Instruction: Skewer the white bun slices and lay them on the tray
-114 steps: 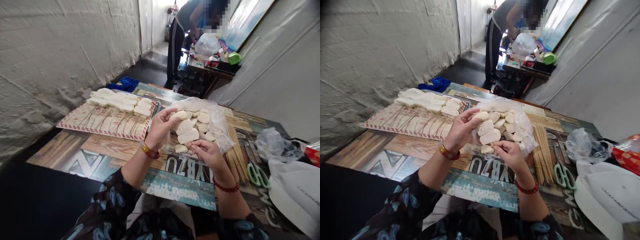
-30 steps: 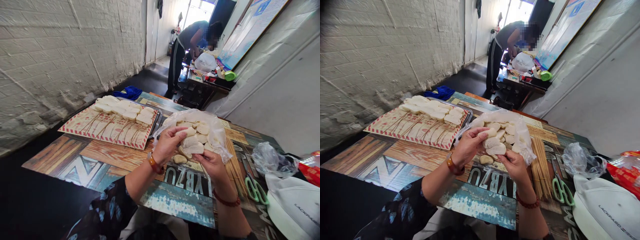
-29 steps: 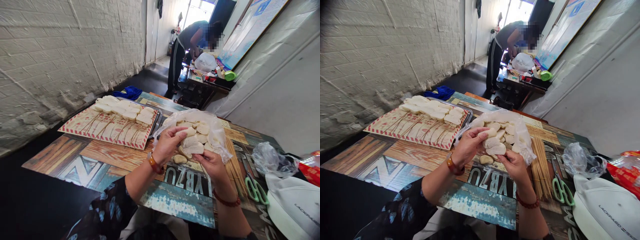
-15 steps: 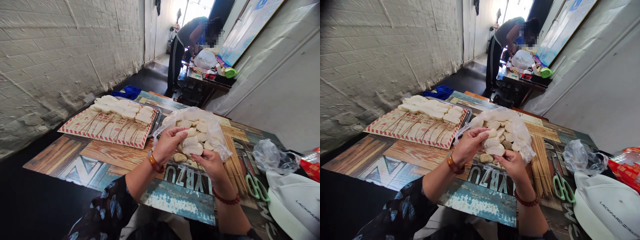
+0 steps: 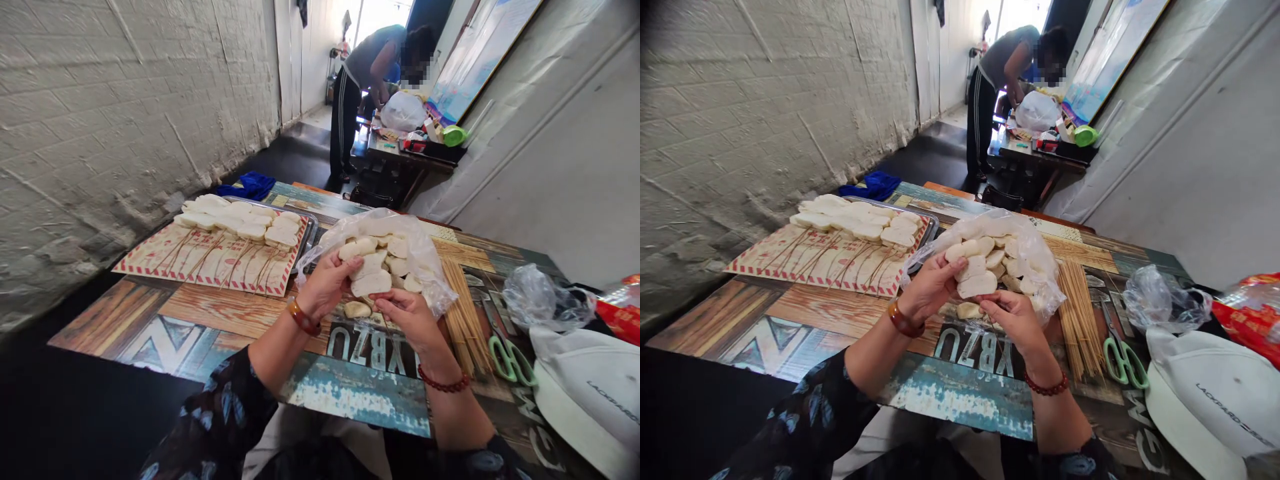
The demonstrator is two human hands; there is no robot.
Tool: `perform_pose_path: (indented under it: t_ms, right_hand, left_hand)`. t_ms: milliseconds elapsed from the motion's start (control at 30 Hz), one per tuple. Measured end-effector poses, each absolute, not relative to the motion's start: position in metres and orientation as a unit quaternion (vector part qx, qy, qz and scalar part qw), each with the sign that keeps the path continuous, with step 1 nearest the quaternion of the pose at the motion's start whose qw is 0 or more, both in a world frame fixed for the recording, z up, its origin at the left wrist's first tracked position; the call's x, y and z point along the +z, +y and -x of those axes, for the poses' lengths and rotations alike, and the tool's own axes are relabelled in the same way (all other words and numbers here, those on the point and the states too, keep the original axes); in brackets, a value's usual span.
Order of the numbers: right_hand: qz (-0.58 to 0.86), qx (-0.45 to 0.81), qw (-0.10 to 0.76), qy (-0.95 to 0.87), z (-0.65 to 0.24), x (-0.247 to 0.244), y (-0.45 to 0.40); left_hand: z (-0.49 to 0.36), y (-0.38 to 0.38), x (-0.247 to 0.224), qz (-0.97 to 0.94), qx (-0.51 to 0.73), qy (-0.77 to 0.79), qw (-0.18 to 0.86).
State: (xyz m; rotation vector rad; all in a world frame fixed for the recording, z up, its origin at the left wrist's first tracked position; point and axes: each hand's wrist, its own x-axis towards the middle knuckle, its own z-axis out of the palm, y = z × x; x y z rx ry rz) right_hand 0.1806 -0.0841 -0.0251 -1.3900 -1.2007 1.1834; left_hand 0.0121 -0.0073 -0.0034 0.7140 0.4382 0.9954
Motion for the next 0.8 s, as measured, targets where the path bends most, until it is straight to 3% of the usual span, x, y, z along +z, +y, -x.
perform_pose_path:
  t_ms: [167,800]
  right_hand:
    - [0.571,0.472,0.428,-0.518,-0.179,-0.022,-0.085]
    - [0.586,0.447,0.405,-0.541,-0.187,-0.034,-0.094]
  left_hand:
    - [-0.007,-0.002,0.001,-0.329,0.518,0.221,0.758]
    - [-0.006,-0.006,-0.002,-0.288,0.512,0.195,0.786]
